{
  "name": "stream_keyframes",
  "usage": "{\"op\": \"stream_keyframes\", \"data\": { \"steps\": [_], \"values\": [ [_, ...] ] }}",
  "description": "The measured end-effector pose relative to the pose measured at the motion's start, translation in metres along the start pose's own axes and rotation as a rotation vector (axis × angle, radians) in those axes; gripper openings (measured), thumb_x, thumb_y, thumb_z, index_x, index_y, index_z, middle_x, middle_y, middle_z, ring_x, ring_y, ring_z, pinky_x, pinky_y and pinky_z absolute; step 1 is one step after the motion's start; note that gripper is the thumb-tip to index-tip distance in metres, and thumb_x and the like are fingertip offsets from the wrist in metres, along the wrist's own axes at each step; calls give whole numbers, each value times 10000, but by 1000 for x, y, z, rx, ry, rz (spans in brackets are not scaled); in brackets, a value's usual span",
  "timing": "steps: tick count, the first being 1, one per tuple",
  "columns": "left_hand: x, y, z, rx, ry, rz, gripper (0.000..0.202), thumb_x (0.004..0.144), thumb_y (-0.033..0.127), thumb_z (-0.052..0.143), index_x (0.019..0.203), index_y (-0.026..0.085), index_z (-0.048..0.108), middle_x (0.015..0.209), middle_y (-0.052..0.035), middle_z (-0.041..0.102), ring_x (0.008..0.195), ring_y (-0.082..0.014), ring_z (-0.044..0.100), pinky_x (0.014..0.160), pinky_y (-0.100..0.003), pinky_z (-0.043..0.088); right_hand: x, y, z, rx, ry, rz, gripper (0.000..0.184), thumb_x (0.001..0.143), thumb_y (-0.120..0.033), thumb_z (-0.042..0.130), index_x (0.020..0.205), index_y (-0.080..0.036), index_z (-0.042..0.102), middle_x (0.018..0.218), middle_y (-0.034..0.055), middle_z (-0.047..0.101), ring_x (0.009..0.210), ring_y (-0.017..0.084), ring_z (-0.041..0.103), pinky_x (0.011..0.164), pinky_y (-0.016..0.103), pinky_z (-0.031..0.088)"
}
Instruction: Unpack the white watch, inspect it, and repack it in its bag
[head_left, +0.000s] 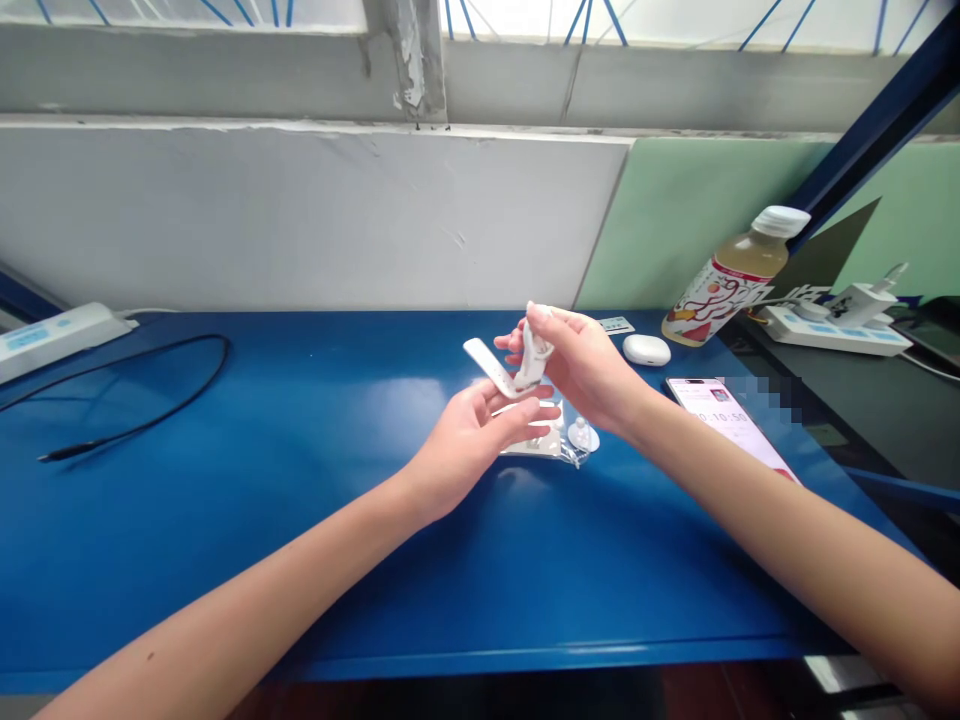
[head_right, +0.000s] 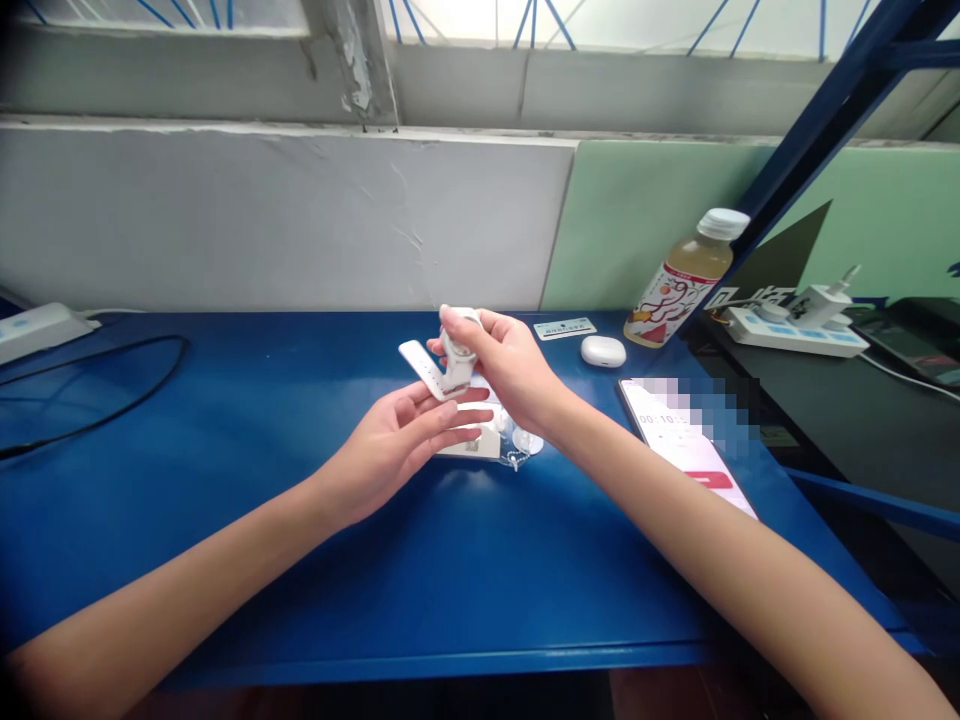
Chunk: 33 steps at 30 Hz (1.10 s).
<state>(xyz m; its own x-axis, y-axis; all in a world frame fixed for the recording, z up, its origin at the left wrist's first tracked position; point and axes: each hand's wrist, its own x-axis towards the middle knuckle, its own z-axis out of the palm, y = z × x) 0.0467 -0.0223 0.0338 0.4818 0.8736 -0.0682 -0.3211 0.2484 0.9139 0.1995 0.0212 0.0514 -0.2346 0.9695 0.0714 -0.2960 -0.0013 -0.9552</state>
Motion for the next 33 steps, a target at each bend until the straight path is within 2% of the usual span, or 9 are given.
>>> {"op": "stream_keyframes", "data": {
  "steps": [3, 6, 9, 12, 17, 22, 26, 29, 33],
  "values": [
    [-1, -3, 0, 97, -15, 27, 292, 882, 303, 722, 1101, 116, 669, 953, -91, 724, 928, -222, 695, 876, -361, 540, -3, 4, 2, -155, 35, -105, 317, 791, -518, 736, 711, -223, 652, 717, -1, 650, 651, 137, 578, 611, 278, 474],
    [-3, -5, 0, 125, -88, 1, 312, 905, 388, 684, 1032, 104, 700, 833, -78, 720, 823, -202, 700, 828, -351, 552, -4, 6, 3, -152, 12, -120, 297, 806, -494, 729, 713, -220, 662, 874, 17, 714, 766, 149, 634, 690, 288, 501],
    [-4, -5, 2, 113, -147, -36, 349, 916, 437, 654, 976, 98, 716, 881, -120, 744, 847, -235, 718, 822, -370, 558, -5, 5, 4, -2, -106, -37, 275, 834, -486, 698, 788, -215, 702, 1022, 54, 747, 970, 197, 681, 882, 348, 521],
    [-4, -6, 3, 118, -134, -78, 373, 916, 452, 645, 938, 88, 724, 931, -159, 758, 894, -272, 729, 850, -400, 558, -5, 0, 4, 168, -190, 90, 256, 870, -446, 637, 878, -206, 726, 1044, 68, 763, 1038, 228, 692, 965, 385, 512],
    [-2, -7, 3, 71, -69, -110, 391, 867, 445, 715, 998, 76, 727, 974, -178, 762, 959, -302, 729, 854, -405, 562, -4, -6, 0, 279, -209, 143, 275, 906, -358, 527, 931, -187, 741, 1052, 68, 774, 1077, 233, 689, 991, 381, 511],
    [-2, -8, 1, 44, -70, -130, 344, 861, 401, 740, 1014, 92, 741, 1011, -161, 761, 1017, -298, 715, 897, -399, 551, -3, -4, -3, 231, -211, 131, 201, 864, -229, 611, 1023, -199, 729, 1062, 56, 774, 1070, 213, 696, 999, 362, 510],
    [-3, -6, 2, 7, -113, -168, 327, 870, 376, 735, 1033, 92, 735, 1034, -167, 758, 1023, -298, 715, 904, -398, 551, -3, -2, -4, 222, -227, 155, 228, 861, -198, 597, 1049, -177, 725, 1094, 73, 767, 1071, 217, 699, 983, 352, 527],
    [-3, -6, 3, 6, -131, -201, 347, 878, 394, 721, 1030, 82, 728, 1062, -191, 748, 1039, -313, 710, 915, -417, 547, -3, -3, -4, 245, -260, 195, 290, 852, -154, 526, 1068, -161, 719, 1122, 74, 761, 1092, 216, 692, 996, 341, 524],
    [-3, -9, 2, -8, -116, -221, 361, 889, 393, 708, 1055, 72, 701, 1094, -207, 736, 1066, -317, 701, 938, -434, 541, -4, -8, -4, 256, -283, 217, 342, 852, -196, 454, 1073, -149, 712, 1153, 77, 751, 1160, 230, 656, 1053, 377, 484]
  ]
}}
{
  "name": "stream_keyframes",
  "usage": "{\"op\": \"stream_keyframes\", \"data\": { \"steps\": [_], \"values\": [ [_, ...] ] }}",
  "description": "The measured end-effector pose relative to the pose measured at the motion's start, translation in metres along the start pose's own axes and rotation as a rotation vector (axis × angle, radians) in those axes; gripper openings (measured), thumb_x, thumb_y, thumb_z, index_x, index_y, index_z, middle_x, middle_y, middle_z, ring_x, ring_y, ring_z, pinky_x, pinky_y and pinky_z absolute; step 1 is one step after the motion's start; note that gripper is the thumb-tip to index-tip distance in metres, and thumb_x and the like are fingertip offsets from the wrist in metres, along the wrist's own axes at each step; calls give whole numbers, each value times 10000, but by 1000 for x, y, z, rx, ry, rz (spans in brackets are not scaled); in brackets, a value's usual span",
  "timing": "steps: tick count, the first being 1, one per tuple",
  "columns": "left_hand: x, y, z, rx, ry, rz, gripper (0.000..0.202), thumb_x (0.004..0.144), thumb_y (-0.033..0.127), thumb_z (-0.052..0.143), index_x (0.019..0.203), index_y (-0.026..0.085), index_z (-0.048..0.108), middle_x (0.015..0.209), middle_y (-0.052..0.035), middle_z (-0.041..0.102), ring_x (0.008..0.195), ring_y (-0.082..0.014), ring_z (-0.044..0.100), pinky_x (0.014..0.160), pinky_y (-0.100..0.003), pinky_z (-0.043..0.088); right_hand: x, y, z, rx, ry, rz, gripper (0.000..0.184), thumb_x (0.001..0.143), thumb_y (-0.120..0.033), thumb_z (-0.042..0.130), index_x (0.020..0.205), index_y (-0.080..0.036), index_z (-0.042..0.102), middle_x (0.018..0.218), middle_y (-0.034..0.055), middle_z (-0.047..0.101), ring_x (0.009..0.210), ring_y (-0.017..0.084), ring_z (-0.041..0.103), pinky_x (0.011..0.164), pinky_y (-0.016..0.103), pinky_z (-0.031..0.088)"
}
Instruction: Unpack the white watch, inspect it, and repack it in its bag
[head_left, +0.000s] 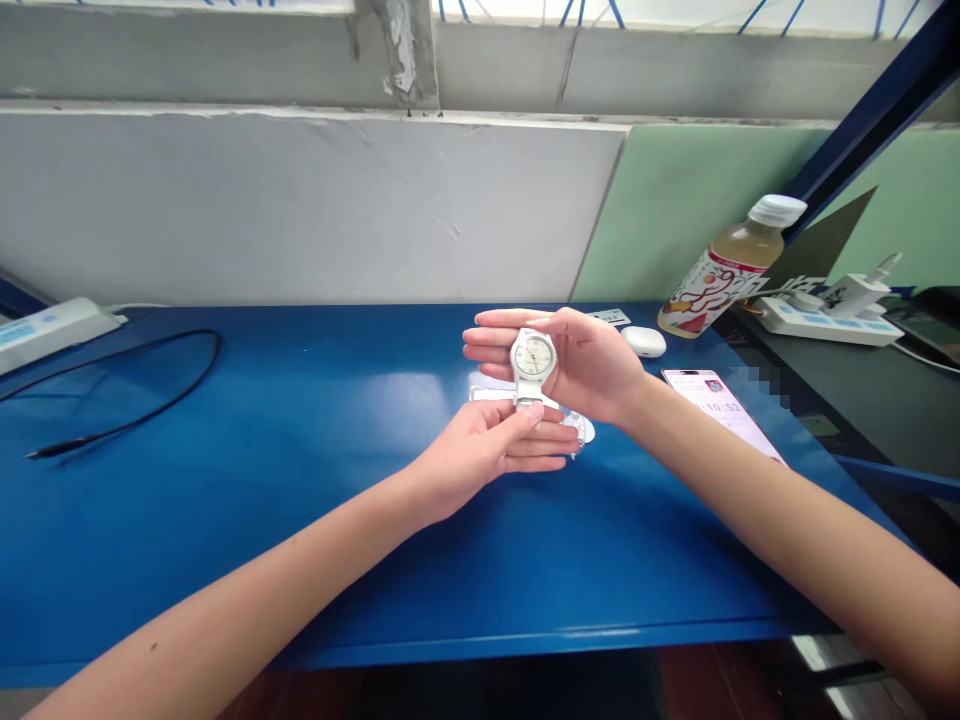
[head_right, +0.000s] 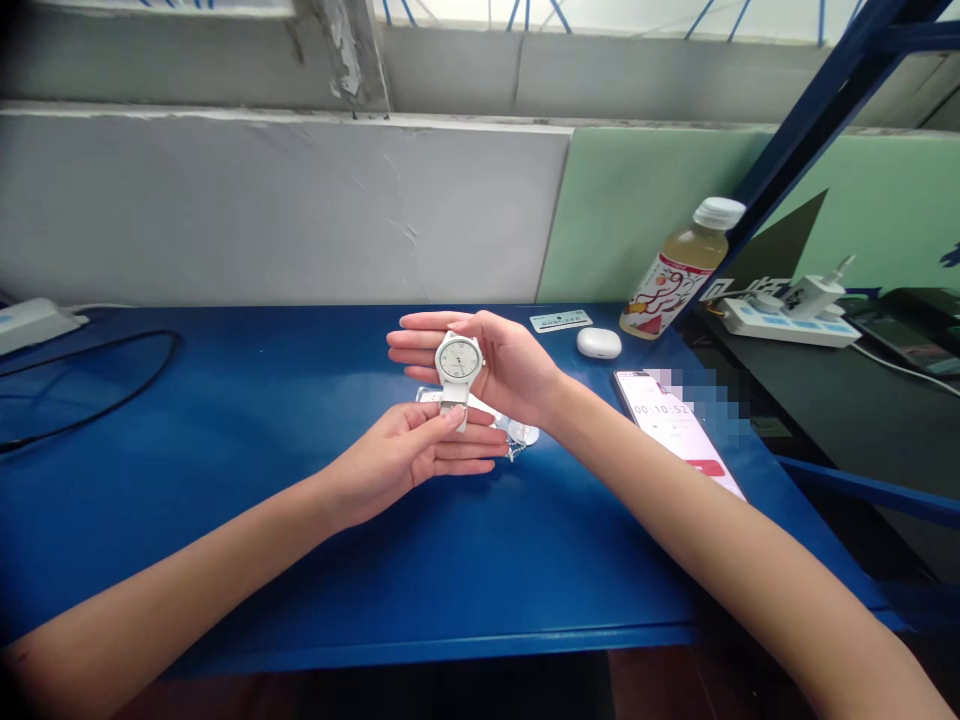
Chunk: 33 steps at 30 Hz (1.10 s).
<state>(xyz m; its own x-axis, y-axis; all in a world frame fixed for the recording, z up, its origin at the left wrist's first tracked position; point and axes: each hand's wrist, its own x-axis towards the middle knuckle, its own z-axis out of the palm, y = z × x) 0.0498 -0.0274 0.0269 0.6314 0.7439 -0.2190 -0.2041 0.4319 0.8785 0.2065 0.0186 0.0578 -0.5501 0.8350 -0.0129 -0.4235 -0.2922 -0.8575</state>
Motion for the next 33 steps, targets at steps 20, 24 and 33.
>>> {"op": "stream_keyframes", "data": {
  "steps": [20, 24, 33],
  "values": [
    [-1, 0, -2, -40, -79, 17, 364, 978, 372, 589, 1108, 48, 691, 1151, -209, 716, 1119, -314, 677, 1007, -448, 507, -2, -3, 1, -72, -26, -16, 295, 892, -216, 473, 1073, -166, 700, 1157, 65, 747, 1087, 234, 691, 1049, 409, 490],
    [-1, 1, -3, -43, -94, 32, 311, 978, 319, 587, 1096, 56, 703, 1119, -191, 731, 1089, -305, 692, 991, -436, 520, 0, 0, -1, -71, -22, -29, 263, 892, -181, 511, 1073, -155, 700, 1126, 79, 756, 1054, 222, 705, 1012, 384, 519],
    [-3, 6, -5, 318, 29, 226, 292, 960, 359, 563, 968, 111, 715, 979, -121, 763, 946, -255, 730, 855, -382, 566, 1, 1, -3, -149, -2, -92, 269, 889, -155, 518, 1082, -154, 706, 1129, 94, 751, 1048, 234, 703, 954, 408, 546]
  ]
}}
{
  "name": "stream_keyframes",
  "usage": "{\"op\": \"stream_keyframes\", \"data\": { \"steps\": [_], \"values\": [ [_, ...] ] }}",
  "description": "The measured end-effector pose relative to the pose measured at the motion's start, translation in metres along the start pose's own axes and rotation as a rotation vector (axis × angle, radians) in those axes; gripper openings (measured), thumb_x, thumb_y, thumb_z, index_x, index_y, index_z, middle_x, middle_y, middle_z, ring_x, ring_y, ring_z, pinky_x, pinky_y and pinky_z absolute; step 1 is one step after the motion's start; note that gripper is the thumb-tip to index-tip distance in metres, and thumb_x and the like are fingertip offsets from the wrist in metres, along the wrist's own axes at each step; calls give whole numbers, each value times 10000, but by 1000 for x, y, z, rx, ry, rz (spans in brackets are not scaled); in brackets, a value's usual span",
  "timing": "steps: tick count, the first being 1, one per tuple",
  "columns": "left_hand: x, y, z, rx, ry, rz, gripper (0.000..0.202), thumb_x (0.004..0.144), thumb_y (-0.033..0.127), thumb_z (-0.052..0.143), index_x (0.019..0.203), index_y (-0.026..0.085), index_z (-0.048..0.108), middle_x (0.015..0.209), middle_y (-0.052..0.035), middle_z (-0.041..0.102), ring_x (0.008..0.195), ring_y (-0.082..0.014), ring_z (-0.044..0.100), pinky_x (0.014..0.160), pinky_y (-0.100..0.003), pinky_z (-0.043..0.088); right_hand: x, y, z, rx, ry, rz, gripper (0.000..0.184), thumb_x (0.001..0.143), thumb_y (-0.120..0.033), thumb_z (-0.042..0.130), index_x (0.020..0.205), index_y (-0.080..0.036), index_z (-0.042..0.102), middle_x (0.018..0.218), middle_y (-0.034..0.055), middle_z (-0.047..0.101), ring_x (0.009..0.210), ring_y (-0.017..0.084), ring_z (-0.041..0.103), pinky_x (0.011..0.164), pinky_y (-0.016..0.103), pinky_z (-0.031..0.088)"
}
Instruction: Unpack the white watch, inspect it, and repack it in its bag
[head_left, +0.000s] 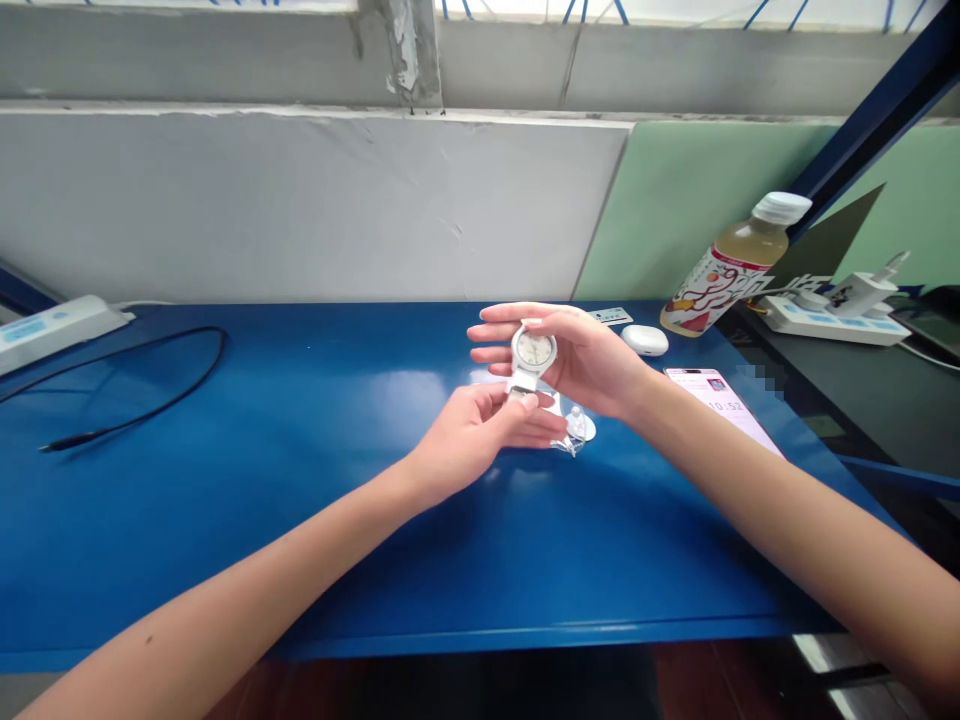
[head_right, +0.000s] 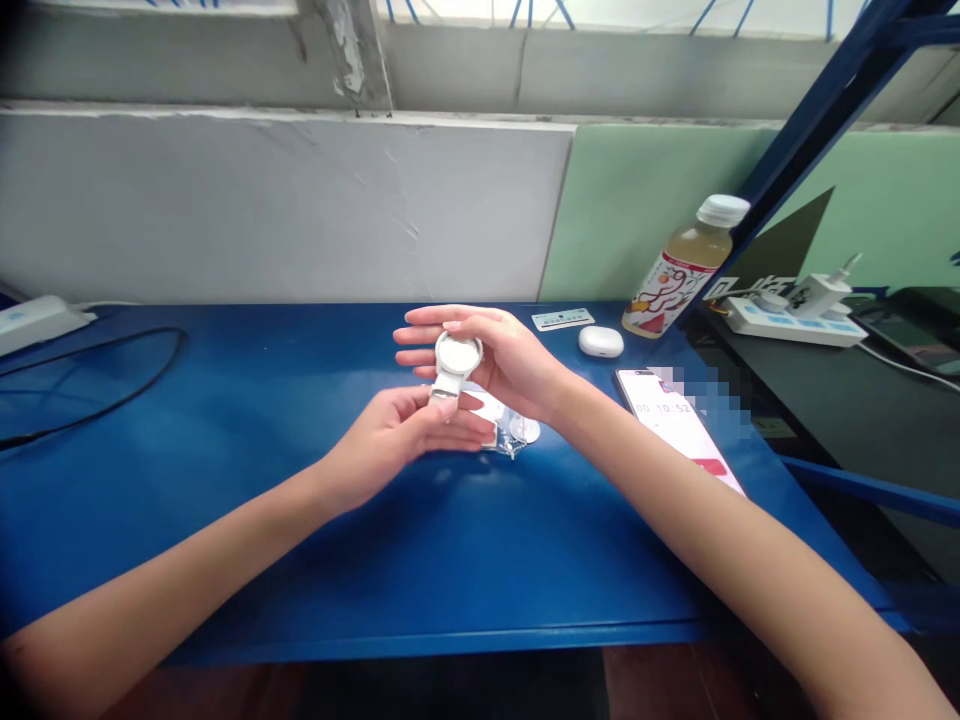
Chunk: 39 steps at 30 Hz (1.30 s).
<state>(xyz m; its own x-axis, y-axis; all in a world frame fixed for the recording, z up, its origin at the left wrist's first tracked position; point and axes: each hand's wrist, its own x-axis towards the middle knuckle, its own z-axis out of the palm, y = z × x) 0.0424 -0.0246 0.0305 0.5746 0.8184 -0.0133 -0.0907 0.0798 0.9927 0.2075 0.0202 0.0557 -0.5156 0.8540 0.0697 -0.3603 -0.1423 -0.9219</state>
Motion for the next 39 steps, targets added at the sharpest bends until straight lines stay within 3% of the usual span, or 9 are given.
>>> {"op": "stream_keyframes", "data": {
  "steps": [5, 8, 12, 20, 25, 27, 31, 34, 39],
  "values": [
    [0, -3, -21, 918, 346, 422, 169, 931, 264, 553, 922, 161, 687, 761, -8, 700, 628, -137, 621, 583, -248, 451, -3, -11, 0, -483, 87, -199, 239, 941, -326, 562, 1052, -191, 726, 1074, 63, 751, 985, 205, 697, 820, 327, 563],
    [3, -12, -30, 1120, 414, 613, 156, 930, 208, 529, 980, 171, 671, 781, 1, 695, 624, -124, 609, 597, -235, 449, -17, -19, 2, -796, 138, -287, 255, 915, -389, 613, 1031, -202, 741, 886, 17, 751, 669, 134, 679, 587, 253, 529],
    [6, -20, -27, 1244, 371, 742, 198, 942, 190, 514, 1092, 158, 639, 894, -49, 734, 751, -172, 679, 705, -269, 508, -46, -20, 4, -738, 242, -268, 237, 857, -405, 694, 934, -198, 780, 754, 20, 754, 570, 137, 660, 511, 257, 529],
    [6, -11, -12, 1153, 338, 584, 270, 922, 320, 626, 1158, 205, 562, 1176, -87, 691, 1077, -231, 661, 916, -350, 524, -78, -11, -19, -692, 495, -161, 102, 770, -334, 778, 813, -243, 796, 886, 59, 786, 669, 215, 719, 640, 381, 626],
    [10, -10, -21, 1158, 361, 501, 127, 928, 319, 598, 906, 194, 609, 1114, -103, 698, 1115, -263, 633, 959, -417, 503, -80, -11, -41, -746, 525, -232, 129, 769, -372, 774, 774, -243, 777, 834, 57, 766, 666, 212, 699, 599, 359, 581],
    [11, -11, -24, 1198, 300, 444, 221, 948, 315, 550, 1106, 175, 615, 1316, -146, 613, 1279, -292, 534, 1042, -469, 445, -81, -9, -45, -808, 502, -195, 160, 761, -388, 779, 798, -233, 771, 811, 55, 754, 624, 195, 671, 554, 338, 540],
    [9, -16, -27, 1297, 24, 310, 766, 904, 465, 611, 1520, 155, 278, 1589, -186, 298, 1484, -351, 224, 1172, -562, 232, -81, -5, -43, -915, 418, -130, 183, 767, -363, 756, 848, -199, 756, 861, 66, 745, 588, 154, 605, 492, 292, 466],
    [9, -20, -29, 1327, -106, 249, 714, 934, 492, 574, 1515, 175, 307, 1533, -167, 415, 1454, -345, 305, 1182, -587, 165, -80, -5, -44, -1002, 412, -133, 150, 769, -315, 727, 843, -185, 739, 828, 60, 732, 575, 141, 576, 501, 283, 459],
    [7, -21, -32, 1303, -105, 205, 650, 963, 473, 554, 1497, 175, 335, 1498, -173, 449, 1399, -331, 395, 1149, -546, 285, -81, -7, -58, -1214, 410, -77, 122, 759, -255, 678, 838, -196, 751, 658, 20, 670, 535, 148, 550, 475, 282, 427]
  ]
}}
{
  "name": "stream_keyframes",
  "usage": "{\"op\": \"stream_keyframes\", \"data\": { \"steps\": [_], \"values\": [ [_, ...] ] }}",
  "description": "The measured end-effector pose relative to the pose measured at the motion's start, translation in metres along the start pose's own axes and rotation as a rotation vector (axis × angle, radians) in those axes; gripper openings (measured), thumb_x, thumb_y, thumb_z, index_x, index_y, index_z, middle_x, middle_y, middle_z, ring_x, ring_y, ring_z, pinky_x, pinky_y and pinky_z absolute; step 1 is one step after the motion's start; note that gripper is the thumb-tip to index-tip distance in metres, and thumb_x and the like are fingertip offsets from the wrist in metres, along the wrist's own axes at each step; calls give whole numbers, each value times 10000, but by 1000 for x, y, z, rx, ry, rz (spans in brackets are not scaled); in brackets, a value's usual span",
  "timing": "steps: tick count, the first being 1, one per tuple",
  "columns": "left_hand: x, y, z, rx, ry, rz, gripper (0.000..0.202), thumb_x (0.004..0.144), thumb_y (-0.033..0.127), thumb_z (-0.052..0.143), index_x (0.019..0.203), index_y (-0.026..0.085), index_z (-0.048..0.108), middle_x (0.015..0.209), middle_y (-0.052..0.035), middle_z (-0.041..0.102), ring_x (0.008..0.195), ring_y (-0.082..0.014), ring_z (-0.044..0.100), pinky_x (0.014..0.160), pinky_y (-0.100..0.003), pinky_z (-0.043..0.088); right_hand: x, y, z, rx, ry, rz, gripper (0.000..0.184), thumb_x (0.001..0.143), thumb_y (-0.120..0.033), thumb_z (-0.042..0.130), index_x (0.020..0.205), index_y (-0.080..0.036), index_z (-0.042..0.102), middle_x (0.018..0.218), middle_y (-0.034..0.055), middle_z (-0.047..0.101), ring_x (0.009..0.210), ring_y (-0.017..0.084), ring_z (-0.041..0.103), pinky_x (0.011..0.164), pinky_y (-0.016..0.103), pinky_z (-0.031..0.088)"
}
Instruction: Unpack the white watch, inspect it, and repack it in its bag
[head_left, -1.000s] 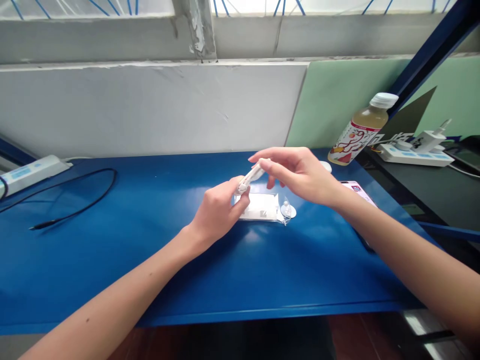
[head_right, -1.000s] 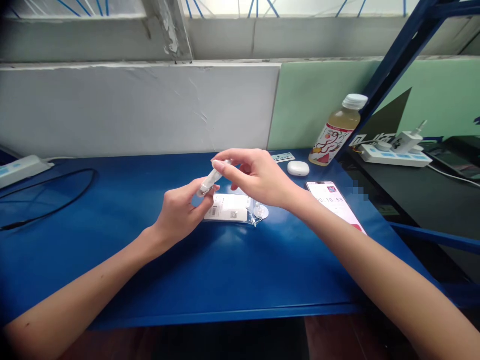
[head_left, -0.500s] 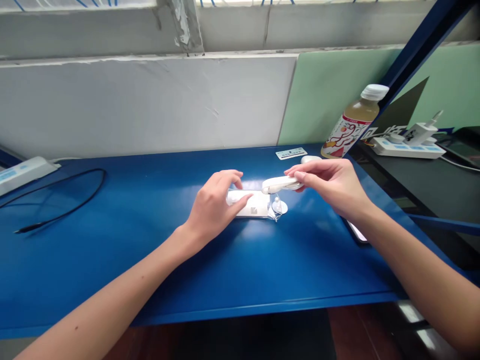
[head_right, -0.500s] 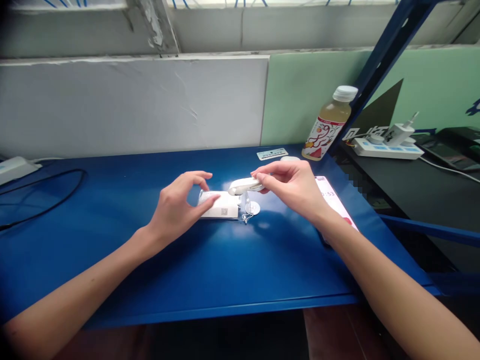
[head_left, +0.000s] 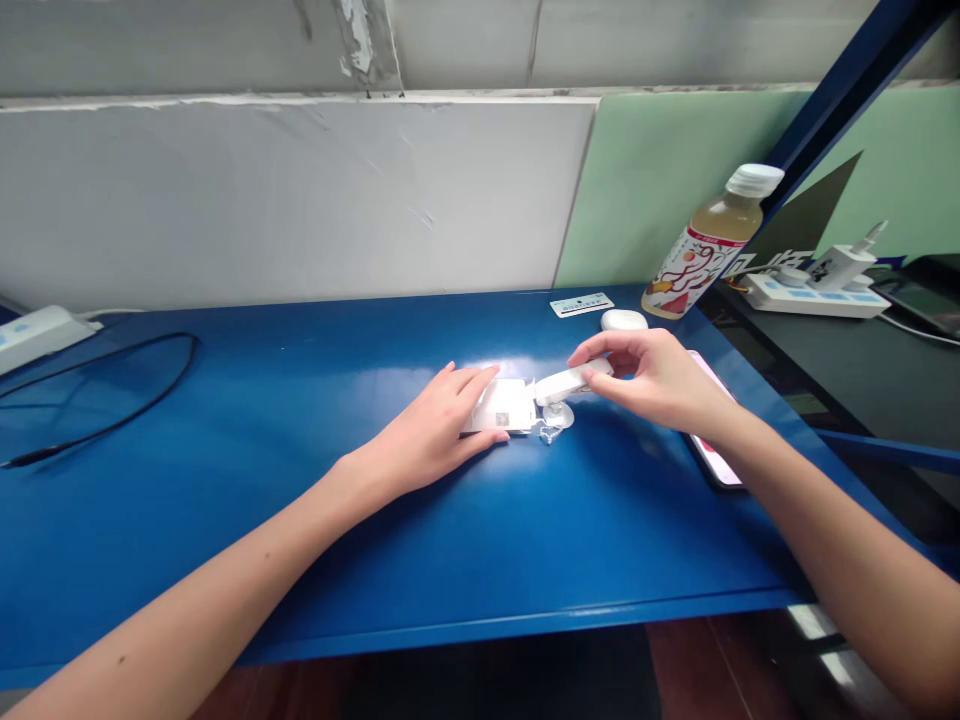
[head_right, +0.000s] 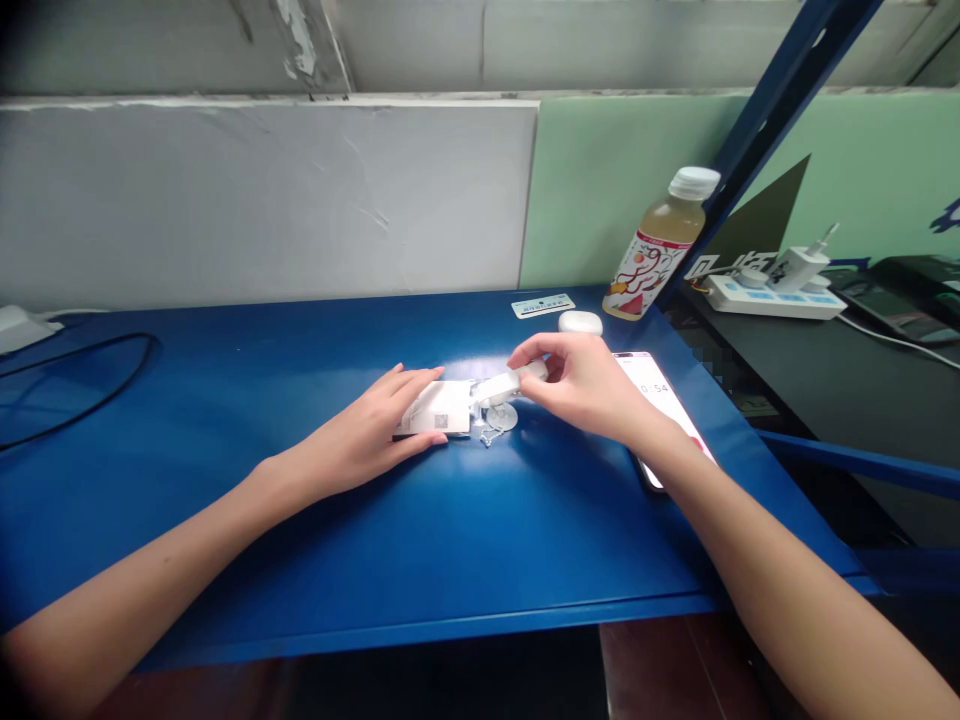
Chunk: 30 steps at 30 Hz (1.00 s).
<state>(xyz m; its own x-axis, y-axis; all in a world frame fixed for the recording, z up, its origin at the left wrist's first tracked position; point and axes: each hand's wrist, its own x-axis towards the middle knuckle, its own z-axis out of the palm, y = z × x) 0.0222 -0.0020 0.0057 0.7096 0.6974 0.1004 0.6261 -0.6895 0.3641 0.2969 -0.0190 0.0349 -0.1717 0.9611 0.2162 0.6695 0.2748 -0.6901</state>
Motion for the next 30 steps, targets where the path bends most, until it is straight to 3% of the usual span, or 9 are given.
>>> {"op": "stream_keyframes", "data": {
  "steps": [3, 7, 10, 15, 19, 23, 26, 30],
  "values": [
    [-1, -1, 0, -44, 40, -29, 634, 961, 485, 550, 1496, 213, 345, 1474, -160, 466, 1350, -339, 453, 1084, -505, 399, 2, 7, -1, -32, -47, 21, 124, 772, -246, 652, 806, -200, 762, 641, 29, 674, 529, 157, 560, 464, 291, 429],
    [-2, -1, 2, -74, 107, -4, 592, 961, 485, 545, 1470, 232, 381, 1429, -148, 491, 1272, -331, 520, 1026, -479, 465, 3, 9, 7, 192, -69, 8, 116, 806, -275, 654, 829, -196, 737, 978, 83, 756, 812, 227, 686, 685, 342, 556],
    [-1, 0, 2, -57, 134, 2, 562, 967, 471, 536, 1451, 218, 402, 1403, -155, 496, 1253, -331, 530, 1007, -474, 480, 1, 7, 18, 299, -129, -10, 196, 858, -350, 644, 941, -191, 721, 1058, 91, 743, 879, 236, 696, 739, 355, 572],
    [-1, -1, 3, 6, 118, 17, 547, 962, 450, 554, 1425, 187, 431, 1386, -172, 509, 1249, -336, 522, 991, -483, 484, -3, 8, 24, 19, -109, -209, 202, 894, -323, 616, 1028, -207, 713, 1146, 105, 686, 757, 186, 658, 710, 352, 559],
    [-1, -3, 4, 19, 108, 22, 572, 958, 461, 560, 1433, 170, 429, 1398, -182, 506, 1265, -334, 509, 1006, -479, 471, -3, 11, 15, -223, -186, -321, 217, 912, -322, 604, 1053, -223, 737, 1079, 99, 717, 808, 232, 683, 747, 391, 543],
    [-1, -2, 3, 24, 101, 24, 568, 948, 460, 573, 1429, 191, 433, 1407, -178, 504, 1281, -344, 498, 998, -496, 473, -3, 9, 17, -190, -174, -340, 200, 928, -277, 587, 1036, -227, 748, 1059, 86, 735, 865, 235, 696, 774, 372, 547],
    [-1, -1, 3, 22, 109, 49, 559, 946, 463, 573, 1418, 194, 443, 1386, -174, 521, 1262, -344, 513, 993, -496, 475, -5, 9, 29, -132, -121, -317, 183, 917, -292, 610, 1006, -208, 746, 1006, 84, 744, 748, 202, 683, 714, 353, 554],
    [-1, 0, 3, 16, 114, 49, 557, 942, 465, 581, 1408, 184, 461, 1373, -177, 535, 1248, -346, 521, 1000, -503, 467, -6, 8, 34, -206, -86, -302, 211, 907, -322, 623, 1031, -191, 732, 1049, 100, 736, 781, 218, 681, 728, 371, 552]
  ]
}}
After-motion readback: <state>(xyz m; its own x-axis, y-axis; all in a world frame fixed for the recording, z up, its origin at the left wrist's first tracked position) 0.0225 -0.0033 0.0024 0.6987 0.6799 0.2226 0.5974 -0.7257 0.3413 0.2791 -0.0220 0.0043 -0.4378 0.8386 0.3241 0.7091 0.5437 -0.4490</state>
